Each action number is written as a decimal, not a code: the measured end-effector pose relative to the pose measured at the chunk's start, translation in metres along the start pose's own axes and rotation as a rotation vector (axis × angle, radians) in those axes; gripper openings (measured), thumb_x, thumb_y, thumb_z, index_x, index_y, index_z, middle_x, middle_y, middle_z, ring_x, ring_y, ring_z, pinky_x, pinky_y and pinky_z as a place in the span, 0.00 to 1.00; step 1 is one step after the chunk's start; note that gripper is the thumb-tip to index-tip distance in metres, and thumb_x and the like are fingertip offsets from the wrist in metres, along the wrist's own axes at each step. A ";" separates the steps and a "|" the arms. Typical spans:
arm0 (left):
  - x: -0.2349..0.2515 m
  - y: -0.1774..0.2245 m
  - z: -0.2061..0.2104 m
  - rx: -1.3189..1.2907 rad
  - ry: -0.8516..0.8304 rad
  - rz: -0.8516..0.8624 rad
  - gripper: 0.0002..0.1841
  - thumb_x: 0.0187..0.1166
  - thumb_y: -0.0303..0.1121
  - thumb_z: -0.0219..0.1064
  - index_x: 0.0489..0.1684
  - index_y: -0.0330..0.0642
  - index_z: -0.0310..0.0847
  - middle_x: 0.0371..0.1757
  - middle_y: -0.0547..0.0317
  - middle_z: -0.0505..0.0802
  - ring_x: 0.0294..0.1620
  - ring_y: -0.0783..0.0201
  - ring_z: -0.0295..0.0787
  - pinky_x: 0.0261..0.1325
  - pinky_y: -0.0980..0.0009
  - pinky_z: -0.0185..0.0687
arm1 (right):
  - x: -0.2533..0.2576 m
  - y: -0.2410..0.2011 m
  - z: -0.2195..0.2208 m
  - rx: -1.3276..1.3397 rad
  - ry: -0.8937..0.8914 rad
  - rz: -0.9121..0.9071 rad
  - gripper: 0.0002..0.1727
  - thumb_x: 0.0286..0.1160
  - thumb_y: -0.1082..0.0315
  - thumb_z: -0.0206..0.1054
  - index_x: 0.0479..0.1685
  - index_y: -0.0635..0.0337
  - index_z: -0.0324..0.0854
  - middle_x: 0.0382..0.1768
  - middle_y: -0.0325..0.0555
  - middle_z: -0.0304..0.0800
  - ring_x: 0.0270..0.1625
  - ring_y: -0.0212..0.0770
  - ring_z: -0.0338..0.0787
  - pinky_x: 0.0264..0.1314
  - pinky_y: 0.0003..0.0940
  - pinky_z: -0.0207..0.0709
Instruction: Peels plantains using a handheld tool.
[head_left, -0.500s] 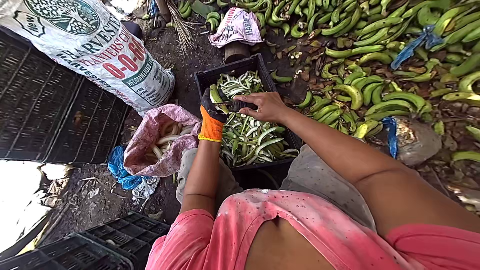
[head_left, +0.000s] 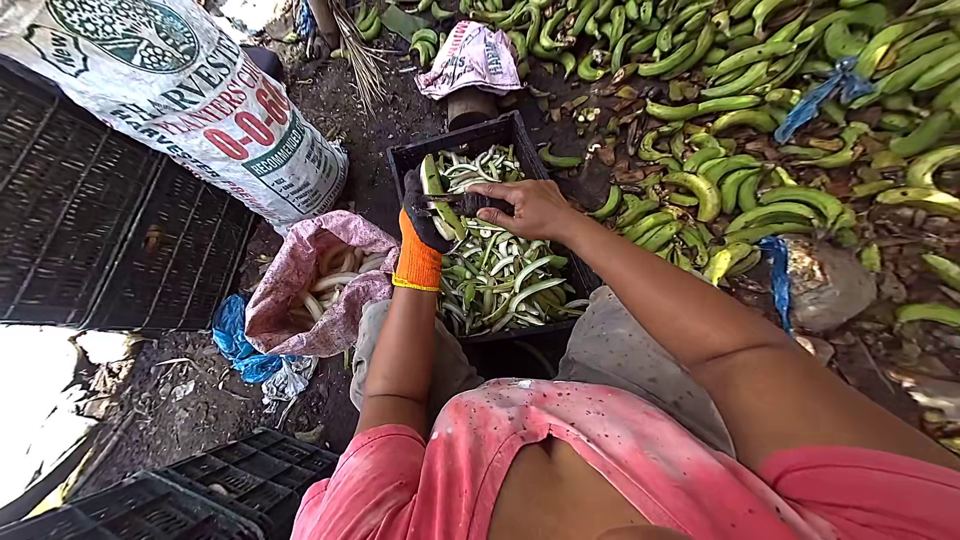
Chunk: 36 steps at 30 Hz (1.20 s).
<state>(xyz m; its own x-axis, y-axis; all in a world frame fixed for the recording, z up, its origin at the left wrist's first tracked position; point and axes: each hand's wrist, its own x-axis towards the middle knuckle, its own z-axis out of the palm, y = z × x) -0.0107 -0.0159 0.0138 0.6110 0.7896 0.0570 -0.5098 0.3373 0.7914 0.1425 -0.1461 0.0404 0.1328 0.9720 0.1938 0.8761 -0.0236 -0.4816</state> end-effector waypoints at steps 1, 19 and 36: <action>-0.001 0.000 0.001 0.027 -0.002 0.002 0.17 0.93 0.42 0.42 0.59 0.49 0.77 0.41 0.63 0.90 0.41 0.70 0.88 0.46 0.68 0.88 | 0.001 0.002 -0.002 0.011 -0.009 0.013 0.29 0.87 0.39 0.55 0.83 0.36 0.77 0.54 0.54 0.96 0.51 0.62 0.95 0.48 0.68 0.80; 0.012 0.001 -0.018 -0.380 -0.141 -0.266 0.27 0.93 0.47 0.33 0.58 0.41 0.80 0.27 0.61 0.87 0.20 0.70 0.81 0.24 0.76 0.82 | -0.006 0.037 -0.012 0.167 0.013 -0.147 0.29 0.81 0.42 0.62 0.78 0.41 0.82 0.61 0.50 0.94 0.62 0.54 0.93 0.60 0.66 0.80; 0.005 0.007 -0.011 -0.216 -0.127 -0.379 0.21 0.92 0.42 0.40 0.56 0.41 0.79 0.24 0.62 0.82 0.17 0.71 0.77 0.20 0.77 0.77 | -0.016 0.018 0.003 -0.046 0.012 -0.210 0.32 0.84 0.35 0.56 0.80 0.38 0.81 0.38 0.52 0.91 0.34 0.54 0.90 0.33 0.56 0.77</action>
<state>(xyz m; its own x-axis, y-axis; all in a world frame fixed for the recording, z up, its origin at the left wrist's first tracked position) -0.0171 -0.0040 0.0129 0.8416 0.5249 -0.1271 -0.3420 0.7001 0.6268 0.1549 -0.1613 0.0255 -0.0500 0.9537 0.2965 0.9054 0.1686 -0.3896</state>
